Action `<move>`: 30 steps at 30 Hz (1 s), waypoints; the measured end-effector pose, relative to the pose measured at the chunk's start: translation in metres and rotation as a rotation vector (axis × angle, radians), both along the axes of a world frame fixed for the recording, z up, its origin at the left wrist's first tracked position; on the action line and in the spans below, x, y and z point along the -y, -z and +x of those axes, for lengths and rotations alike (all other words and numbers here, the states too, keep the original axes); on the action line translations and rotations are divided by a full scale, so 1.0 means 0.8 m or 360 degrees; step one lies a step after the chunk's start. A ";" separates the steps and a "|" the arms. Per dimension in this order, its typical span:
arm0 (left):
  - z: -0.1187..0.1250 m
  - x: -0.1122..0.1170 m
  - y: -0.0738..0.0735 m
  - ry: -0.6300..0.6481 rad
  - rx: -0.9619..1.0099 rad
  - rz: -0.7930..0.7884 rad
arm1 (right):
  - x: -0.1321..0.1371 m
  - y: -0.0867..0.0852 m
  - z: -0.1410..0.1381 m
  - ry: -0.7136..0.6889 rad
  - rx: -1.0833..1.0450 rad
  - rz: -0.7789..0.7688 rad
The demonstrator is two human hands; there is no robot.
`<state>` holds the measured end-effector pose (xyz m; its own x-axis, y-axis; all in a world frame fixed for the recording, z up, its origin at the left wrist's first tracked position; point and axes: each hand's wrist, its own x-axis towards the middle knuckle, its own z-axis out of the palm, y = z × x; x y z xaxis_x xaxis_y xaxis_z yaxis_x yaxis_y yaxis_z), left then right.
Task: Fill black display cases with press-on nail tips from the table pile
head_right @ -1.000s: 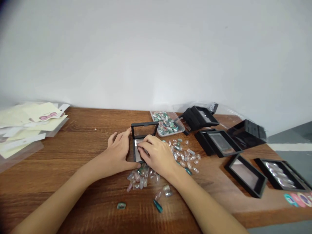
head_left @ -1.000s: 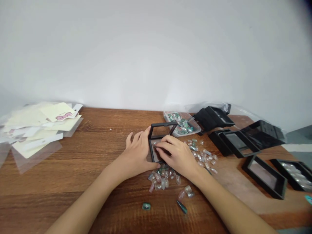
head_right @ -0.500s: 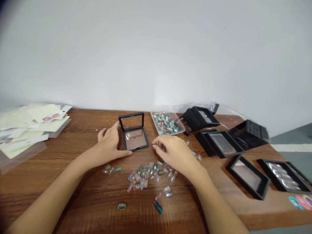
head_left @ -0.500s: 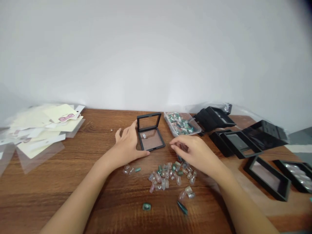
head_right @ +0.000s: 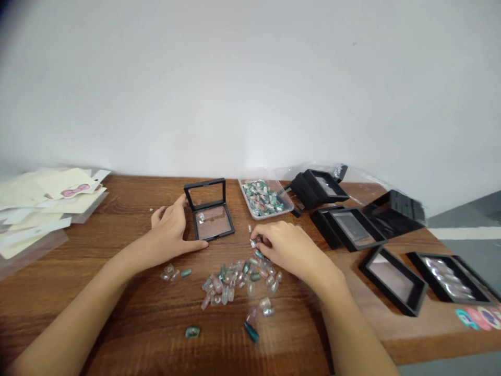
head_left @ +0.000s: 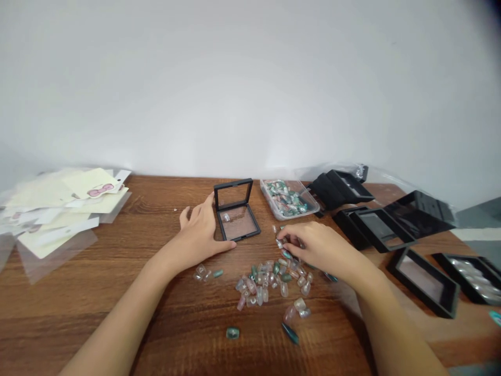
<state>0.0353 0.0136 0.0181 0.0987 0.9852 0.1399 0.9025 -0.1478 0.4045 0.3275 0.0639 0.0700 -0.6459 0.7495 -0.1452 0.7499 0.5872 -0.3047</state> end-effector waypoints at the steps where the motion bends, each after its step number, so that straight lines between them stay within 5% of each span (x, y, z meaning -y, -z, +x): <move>1: 0.000 0.000 -0.001 -0.0003 0.0000 -0.0001 | 0.000 0.000 -0.001 0.0000 -0.0004 0.0005; 30: 0.004 0.004 0.000 0.0028 0.0022 0.0011 | 0.005 0.004 -0.008 -0.0104 -0.0084 -0.0094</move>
